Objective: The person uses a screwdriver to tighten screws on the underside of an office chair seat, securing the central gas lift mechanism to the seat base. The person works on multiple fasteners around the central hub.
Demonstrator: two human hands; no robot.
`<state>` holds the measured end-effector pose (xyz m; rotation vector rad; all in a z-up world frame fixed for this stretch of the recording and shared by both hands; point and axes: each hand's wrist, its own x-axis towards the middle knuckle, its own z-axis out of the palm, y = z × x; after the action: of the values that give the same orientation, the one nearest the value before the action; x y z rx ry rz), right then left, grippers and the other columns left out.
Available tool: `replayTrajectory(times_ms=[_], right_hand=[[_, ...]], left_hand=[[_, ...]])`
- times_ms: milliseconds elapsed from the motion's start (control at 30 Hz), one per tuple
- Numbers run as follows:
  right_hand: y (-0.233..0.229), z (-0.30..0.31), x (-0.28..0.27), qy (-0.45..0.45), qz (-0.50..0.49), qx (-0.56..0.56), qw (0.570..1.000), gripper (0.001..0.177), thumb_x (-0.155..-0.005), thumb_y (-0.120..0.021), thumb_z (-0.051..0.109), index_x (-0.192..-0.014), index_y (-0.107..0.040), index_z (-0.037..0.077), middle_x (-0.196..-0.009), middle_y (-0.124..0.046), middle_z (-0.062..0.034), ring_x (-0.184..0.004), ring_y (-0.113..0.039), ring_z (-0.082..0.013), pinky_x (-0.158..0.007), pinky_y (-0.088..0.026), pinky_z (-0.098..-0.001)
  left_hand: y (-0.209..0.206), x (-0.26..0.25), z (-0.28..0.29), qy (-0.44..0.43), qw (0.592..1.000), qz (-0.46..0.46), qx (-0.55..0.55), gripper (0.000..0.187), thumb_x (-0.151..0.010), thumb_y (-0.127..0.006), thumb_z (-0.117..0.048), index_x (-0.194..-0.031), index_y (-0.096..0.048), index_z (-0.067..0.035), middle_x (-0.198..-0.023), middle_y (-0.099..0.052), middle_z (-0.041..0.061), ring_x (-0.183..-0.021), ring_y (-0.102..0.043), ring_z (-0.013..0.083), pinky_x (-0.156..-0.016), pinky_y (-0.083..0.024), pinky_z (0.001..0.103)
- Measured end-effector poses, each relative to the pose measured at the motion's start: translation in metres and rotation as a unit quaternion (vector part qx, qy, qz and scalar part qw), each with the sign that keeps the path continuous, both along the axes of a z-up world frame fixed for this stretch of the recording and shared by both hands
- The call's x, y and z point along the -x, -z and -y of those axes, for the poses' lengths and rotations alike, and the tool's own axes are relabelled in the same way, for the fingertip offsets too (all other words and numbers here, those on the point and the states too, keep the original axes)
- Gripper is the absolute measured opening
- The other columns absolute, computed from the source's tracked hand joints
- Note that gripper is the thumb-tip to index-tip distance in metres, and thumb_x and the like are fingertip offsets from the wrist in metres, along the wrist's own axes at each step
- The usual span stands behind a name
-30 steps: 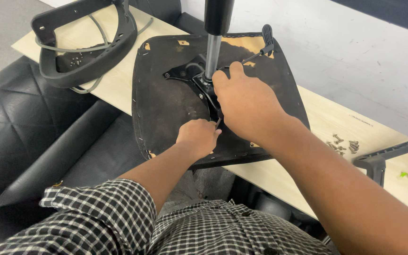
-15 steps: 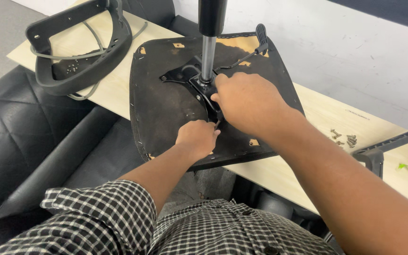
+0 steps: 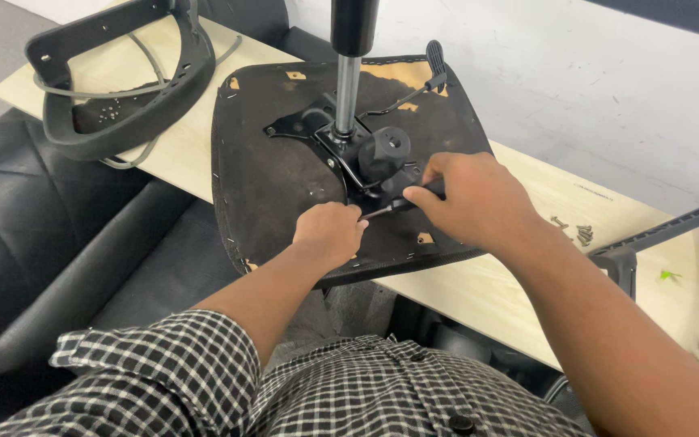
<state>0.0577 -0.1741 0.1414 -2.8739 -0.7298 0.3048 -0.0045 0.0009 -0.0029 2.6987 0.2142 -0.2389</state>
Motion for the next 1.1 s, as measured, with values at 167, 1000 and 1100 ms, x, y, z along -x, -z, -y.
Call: replayTrajectory(times_ms=[167,1000,1100], right_hand=[[0.028,0.036,-0.002,0.050,-0.046,-0.053,0.996,0.038,-0.084,-0.073,0.042,-0.104,-0.075,0.010,-0.079,-0.075,-0.0150,-0.075,-0.074,-0.0300,-0.071,-0.056,-0.0435],[0.031,0.053,0.019,0.183,-0.236,-0.523,0.798,0.020,-0.095,-0.071,0.025,-0.096,-0.063,0.006,-0.067,-0.058,-0.0016,-0.054,-0.053,-0.0121,-0.051,-0.045,-0.0280],[0.035,0.048,0.016,0.169,-0.249,-0.563,0.769,0.019,-0.098,-0.069,0.025,-0.101,-0.062,0.008,-0.077,-0.060,-0.0014,-0.065,-0.058,-0.0120,-0.060,-0.050,-0.0297]], left_hand=[[0.001,0.002,-0.004,0.023,1.000,-0.006,-0.005,0.035,-0.100,-0.057,-0.040,-0.111,-0.067,-0.009,-0.108,-0.069,0.011,-0.106,-0.067,0.0320,-0.090,-0.054,0.048],[-0.056,0.034,0.032,0.084,0.940,0.323,0.069,0.022,-0.099,-0.065,-0.030,-0.104,-0.057,-0.010,-0.079,-0.070,0.010,-0.074,-0.070,0.0348,-0.063,-0.053,0.049],[-0.058,0.027,0.034,0.037,0.962,0.216,0.160,0.021,-0.101,-0.062,-0.029,-0.100,-0.058,-0.008,-0.084,-0.074,0.013,-0.080,-0.070,0.0381,-0.069,-0.054,0.050]])
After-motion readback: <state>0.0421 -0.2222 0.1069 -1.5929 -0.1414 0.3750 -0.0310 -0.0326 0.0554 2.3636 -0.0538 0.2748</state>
